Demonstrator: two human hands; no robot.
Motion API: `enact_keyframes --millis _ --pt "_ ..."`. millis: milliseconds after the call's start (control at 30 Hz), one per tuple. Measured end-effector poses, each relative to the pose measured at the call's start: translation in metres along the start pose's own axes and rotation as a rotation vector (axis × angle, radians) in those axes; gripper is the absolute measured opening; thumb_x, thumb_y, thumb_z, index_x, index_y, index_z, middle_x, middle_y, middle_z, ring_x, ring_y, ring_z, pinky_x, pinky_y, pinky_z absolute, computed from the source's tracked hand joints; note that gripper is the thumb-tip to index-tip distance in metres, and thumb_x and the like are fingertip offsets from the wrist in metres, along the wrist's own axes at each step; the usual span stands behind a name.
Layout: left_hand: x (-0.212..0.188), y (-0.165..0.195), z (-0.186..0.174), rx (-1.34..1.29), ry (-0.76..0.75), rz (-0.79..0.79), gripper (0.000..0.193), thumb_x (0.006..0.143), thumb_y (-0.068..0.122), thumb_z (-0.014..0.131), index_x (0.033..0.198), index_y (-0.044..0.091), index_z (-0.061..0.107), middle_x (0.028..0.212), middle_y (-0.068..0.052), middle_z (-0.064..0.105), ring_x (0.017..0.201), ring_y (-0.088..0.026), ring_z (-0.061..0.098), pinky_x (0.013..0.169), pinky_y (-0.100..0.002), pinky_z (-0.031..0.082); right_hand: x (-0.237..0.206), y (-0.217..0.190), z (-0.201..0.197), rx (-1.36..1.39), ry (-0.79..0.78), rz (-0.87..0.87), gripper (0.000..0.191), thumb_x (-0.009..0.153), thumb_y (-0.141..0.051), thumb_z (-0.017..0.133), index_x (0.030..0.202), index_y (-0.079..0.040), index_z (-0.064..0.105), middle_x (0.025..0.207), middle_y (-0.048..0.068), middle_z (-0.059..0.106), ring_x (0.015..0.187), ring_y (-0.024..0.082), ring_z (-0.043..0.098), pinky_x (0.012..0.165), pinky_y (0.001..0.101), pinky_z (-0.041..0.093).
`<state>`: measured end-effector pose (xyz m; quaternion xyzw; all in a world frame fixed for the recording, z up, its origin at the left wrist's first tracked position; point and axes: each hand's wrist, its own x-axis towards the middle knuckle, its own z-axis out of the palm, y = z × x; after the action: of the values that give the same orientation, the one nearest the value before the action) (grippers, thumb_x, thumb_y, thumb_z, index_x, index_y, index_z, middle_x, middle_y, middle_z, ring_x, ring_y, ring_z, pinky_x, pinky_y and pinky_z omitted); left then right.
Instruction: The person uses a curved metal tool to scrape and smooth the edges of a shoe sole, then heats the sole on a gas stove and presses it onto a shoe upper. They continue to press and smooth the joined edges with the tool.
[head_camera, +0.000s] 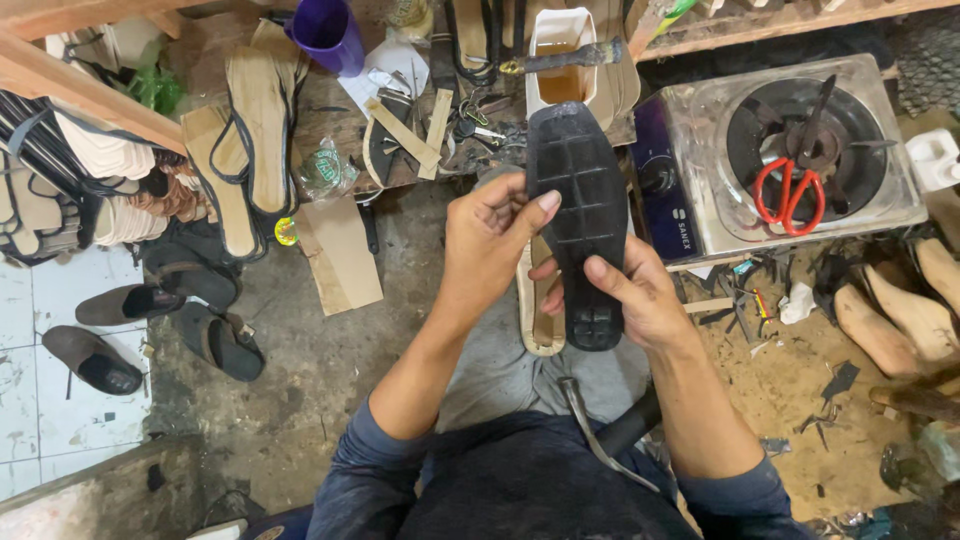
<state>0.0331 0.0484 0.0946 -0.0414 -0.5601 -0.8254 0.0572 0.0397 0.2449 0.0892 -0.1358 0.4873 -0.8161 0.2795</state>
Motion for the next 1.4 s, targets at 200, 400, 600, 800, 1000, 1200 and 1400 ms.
enact_keyframes --millis 200,400,600,800,1000,1200,1400 --pt "-0.003 -0.003 0.005 0.018 0.021 0.011 0.019 0.102 0.004 0.069 0.119 -0.006 0.070 0.101 -0.003 0.073 0.090 -0.006 0.065 0.083 -0.023 0.054 -0.003 0.000 0.002 0.073 0.031 0.028 0.045 0.103 -0.021 0.062 0.138 0.004 0.048 0.107 0.028 0.071 0.076 0.031 0.075 0.067 0.0426 0.064" --pt "-0.002 -0.010 0.005 0.042 0.043 -0.018 0.018 0.104 0.004 0.070 0.119 -0.007 0.071 0.100 -0.005 0.072 0.088 -0.007 0.063 0.080 -0.024 0.052 -0.005 -0.001 0.003 0.101 0.027 0.024 0.045 0.104 -0.018 0.060 0.140 0.003 0.044 0.107 0.030 0.070 0.075 0.031 0.074 0.067 0.0429 0.064" --pt "0.003 -0.023 -0.022 0.409 0.020 0.139 0.046 0.107 0.025 0.061 0.144 -0.002 0.054 0.136 -0.015 0.060 0.125 -0.024 0.056 0.109 -0.036 0.046 -0.007 -0.002 -0.005 0.130 0.176 -0.122 0.045 0.104 -0.018 0.062 0.141 0.000 0.044 0.128 0.028 0.066 0.095 0.031 0.069 0.078 0.0430 0.059" --pt "0.005 -0.072 -0.027 1.026 -0.053 0.265 0.051 0.091 0.024 0.079 0.131 0.000 0.059 0.137 -0.024 0.057 0.128 -0.042 0.050 0.107 -0.047 0.039 -0.023 -0.003 -0.027 0.580 0.208 -0.245 0.060 0.101 -0.042 0.064 0.141 0.000 0.050 0.124 0.022 0.063 0.097 0.026 0.056 0.083 0.0400 0.049" --pt "-0.040 -0.079 -0.011 0.159 -0.013 -0.134 0.049 0.093 0.005 0.075 0.136 0.000 0.054 0.123 -0.009 0.067 0.114 -0.016 0.064 0.100 -0.031 0.053 -0.034 0.017 -0.051 0.421 0.213 -0.299 0.044 0.107 -0.027 0.071 0.142 -0.003 0.059 0.107 0.005 0.060 0.101 0.019 0.053 0.089 0.0367 0.047" --pt "-0.036 -0.013 -0.020 0.118 0.086 0.059 0.048 0.095 0.001 0.075 0.137 0.000 0.053 0.123 -0.007 0.066 0.114 -0.013 0.064 0.100 -0.028 0.055 -0.036 0.020 -0.062 0.241 0.442 -0.313 0.029 0.104 -0.011 0.070 0.129 0.001 0.066 0.122 0.009 0.073 0.109 0.021 0.068 0.102 0.0399 0.054" --pt "0.002 0.025 -0.026 0.317 0.186 0.267 0.053 0.095 0.001 0.077 0.141 -0.001 0.052 0.127 -0.007 0.064 0.118 -0.014 0.062 0.106 -0.029 0.053 -0.019 0.017 -0.047 0.083 0.463 -0.415 0.026 0.102 -0.001 0.071 0.126 0.005 0.068 0.124 0.011 0.073 0.111 0.020 0.069 0.107 0.0375 0.054"
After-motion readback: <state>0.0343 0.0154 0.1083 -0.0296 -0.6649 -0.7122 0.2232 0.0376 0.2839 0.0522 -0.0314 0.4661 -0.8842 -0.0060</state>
